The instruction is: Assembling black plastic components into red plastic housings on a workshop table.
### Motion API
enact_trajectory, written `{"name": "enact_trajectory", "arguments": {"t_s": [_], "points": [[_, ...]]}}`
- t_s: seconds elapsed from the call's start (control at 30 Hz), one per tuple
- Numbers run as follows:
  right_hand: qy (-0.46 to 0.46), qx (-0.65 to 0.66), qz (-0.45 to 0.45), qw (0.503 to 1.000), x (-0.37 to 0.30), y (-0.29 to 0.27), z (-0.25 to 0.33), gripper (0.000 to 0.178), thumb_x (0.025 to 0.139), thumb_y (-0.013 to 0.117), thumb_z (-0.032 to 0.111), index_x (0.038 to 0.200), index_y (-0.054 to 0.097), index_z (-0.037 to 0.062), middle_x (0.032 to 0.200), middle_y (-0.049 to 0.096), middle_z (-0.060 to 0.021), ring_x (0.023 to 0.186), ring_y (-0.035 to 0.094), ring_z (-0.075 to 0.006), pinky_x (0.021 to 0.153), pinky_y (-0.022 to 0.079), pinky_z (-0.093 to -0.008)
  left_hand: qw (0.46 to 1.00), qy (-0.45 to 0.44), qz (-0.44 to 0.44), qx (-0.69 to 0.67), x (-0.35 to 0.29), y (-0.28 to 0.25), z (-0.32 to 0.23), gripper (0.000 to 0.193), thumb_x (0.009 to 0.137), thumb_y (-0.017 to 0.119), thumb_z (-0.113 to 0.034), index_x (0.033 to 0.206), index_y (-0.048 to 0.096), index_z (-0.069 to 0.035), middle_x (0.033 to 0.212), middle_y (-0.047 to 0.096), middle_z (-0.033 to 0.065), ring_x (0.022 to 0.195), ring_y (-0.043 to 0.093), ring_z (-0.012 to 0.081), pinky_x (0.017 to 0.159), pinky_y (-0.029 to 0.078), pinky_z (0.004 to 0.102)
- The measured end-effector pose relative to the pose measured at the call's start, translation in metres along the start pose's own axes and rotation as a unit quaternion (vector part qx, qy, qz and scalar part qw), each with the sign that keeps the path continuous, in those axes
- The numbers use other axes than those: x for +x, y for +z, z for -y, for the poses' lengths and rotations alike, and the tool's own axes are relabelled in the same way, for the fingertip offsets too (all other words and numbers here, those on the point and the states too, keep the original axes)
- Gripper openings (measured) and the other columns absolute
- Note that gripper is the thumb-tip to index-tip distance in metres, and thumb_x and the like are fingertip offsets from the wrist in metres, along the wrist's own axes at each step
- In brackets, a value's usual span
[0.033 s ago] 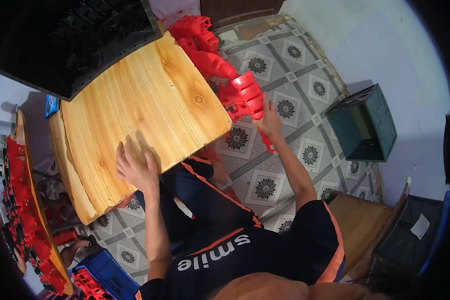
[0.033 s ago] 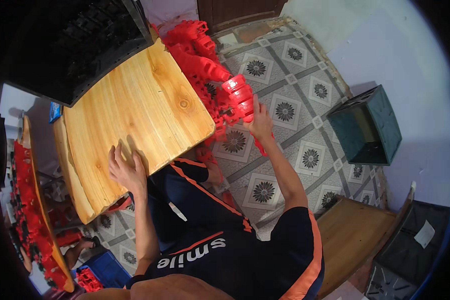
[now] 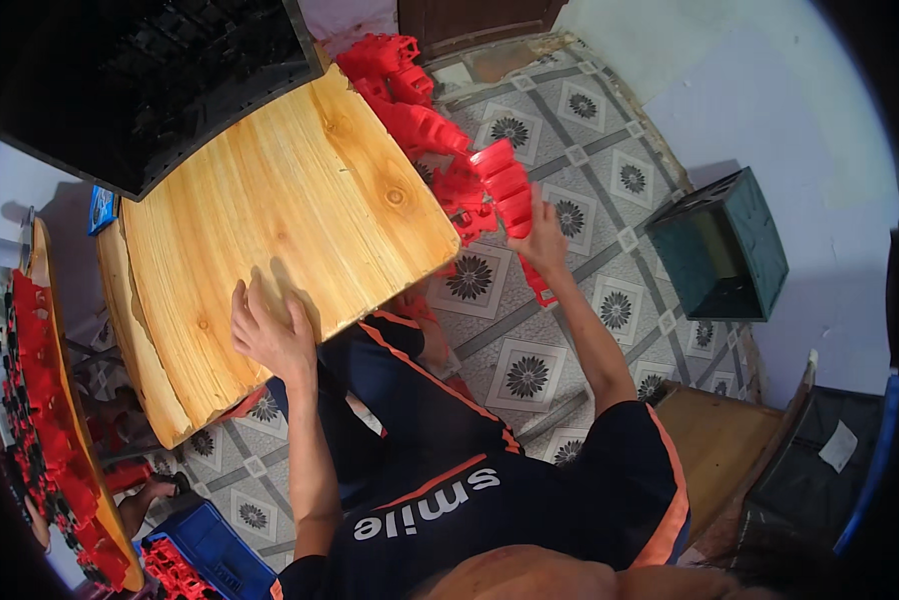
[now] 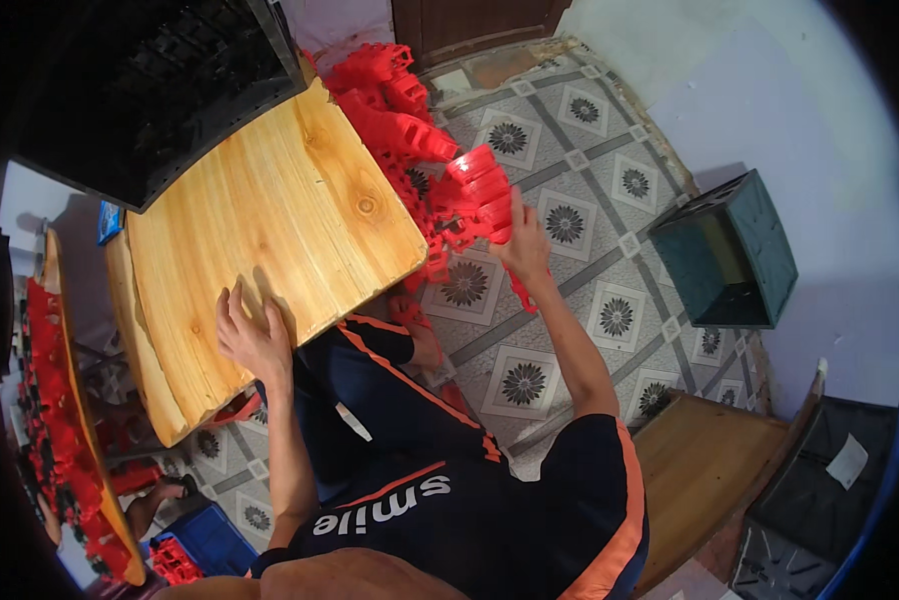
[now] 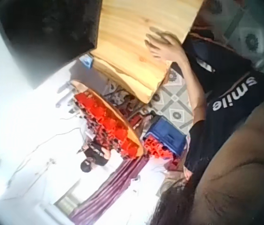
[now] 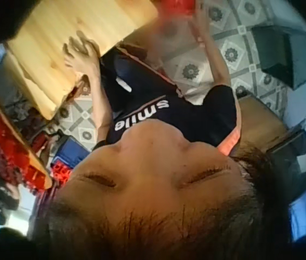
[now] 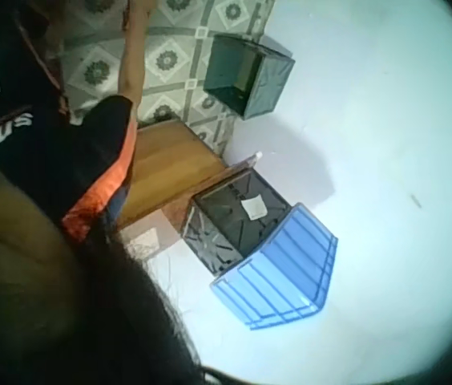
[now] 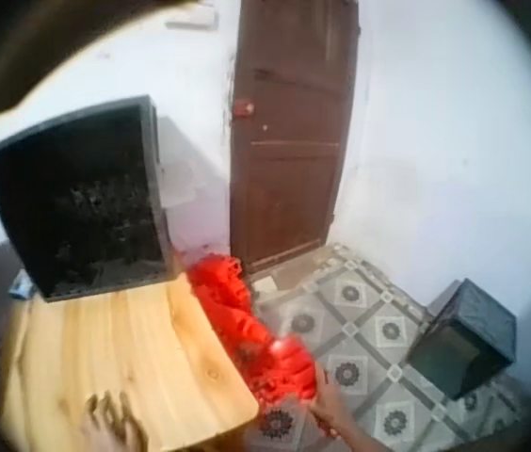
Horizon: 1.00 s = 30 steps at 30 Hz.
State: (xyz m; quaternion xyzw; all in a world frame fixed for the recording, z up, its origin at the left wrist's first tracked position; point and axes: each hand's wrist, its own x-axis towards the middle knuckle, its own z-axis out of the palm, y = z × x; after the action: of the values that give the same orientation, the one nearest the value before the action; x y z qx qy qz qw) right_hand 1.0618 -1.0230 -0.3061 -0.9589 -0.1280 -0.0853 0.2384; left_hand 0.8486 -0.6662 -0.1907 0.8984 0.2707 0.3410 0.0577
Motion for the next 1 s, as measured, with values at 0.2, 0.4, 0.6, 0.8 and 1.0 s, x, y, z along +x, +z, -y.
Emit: {"name": "enact_trajectory", "arguments": {"t_s": [0.2,0.4,0.6,0.8,1.0], "points": [[-0.114,0.018,-0.181,0.977,0.005,-0.173,0.063,0.117,0.062,0.087,0.022,0.155,0.016,0.0115,0.123,0.054,-0.017,0.107,0.061,-0.0348,0.085,0.054,-0.0434,0.996,-0.001,-0.02,-0.086,0.0,-0.011,-0.006,0.058,0.084,0.066,-0.022,0.138,0.049,-0.009,0.14,0.046,0.0143,0.128,0.042,0.0334,0.107,0.027,0.0461],[0.024,0.603,0.086,0.792,0.01,-0.227,0.181,0.099,0.075,0.076,0.0,0.154,0.017,0.0088,0.126,0.058,-0.0151,0.105,0.063,-0.0229,0.088,0.055,-0.0374,0.742,-0.129,0.216,-0.622,-0.041,-0.048,-0.066,0.09,0.089,0.068,-0.013,0.155,0.008,-0.007,0.155,0.026,0.0174,0.136,0.035,0.0289,0.112,0.031,0.0404],[-0.033,0.708,0.239,0.664,0.009,-0.146,0.3,0.074,0.081,0.069,0.006,0.146,0.032,0.0071,0.126,0.058,-0.0118,0.112,0.061,-0.0224,0.097,0.051,-0.0395,0.598,-0.226,0.15,-0.755,-0.037,-0.063,-0.055,0.105,0.087,0.072,-0.014,0.156,-0.005,-0.021,0.15,0.027,0.0204,0.134,0.037,0.0284,0.106,0.04,0.0405],[-0.012,0.792,0.274,0.545,0.001,-0.082,0.397,0.056,0.083,0.071,0.011,0.133,0.044,0.0094,0.121,0.06,-0.0068,0.111,0.061,-0.0199,0.096,0.052,-0.0404,0.815,-0.22,-0.069,-0.531,0.011,-0.095,0.025,0.096,0.069,0.087,-0.027,0.145,0.035,-0.002,0.129,0.051,0.02,0.12,0.051,0.0305,0.1,0.043,0.0411],[0.042,0.769,0.307,0.559,-0.019,-0.01,0.43,0.048,0.087,0.071,0.026,0.129,0.053,0.0102,0.122,0.061,-0.008,0.115,0.06,-0.0231,0.099,0.05,-0.0469,0.976,-0.102,-0.09,-0.169,0.076,-0.096,0.106,0.084,0.065,0.083,-0.026,0.139,0.046,-0.012,0.125,0.056,0.0165,0.116,0.054,0.0375,0.099,0.045,0.0466]]}}
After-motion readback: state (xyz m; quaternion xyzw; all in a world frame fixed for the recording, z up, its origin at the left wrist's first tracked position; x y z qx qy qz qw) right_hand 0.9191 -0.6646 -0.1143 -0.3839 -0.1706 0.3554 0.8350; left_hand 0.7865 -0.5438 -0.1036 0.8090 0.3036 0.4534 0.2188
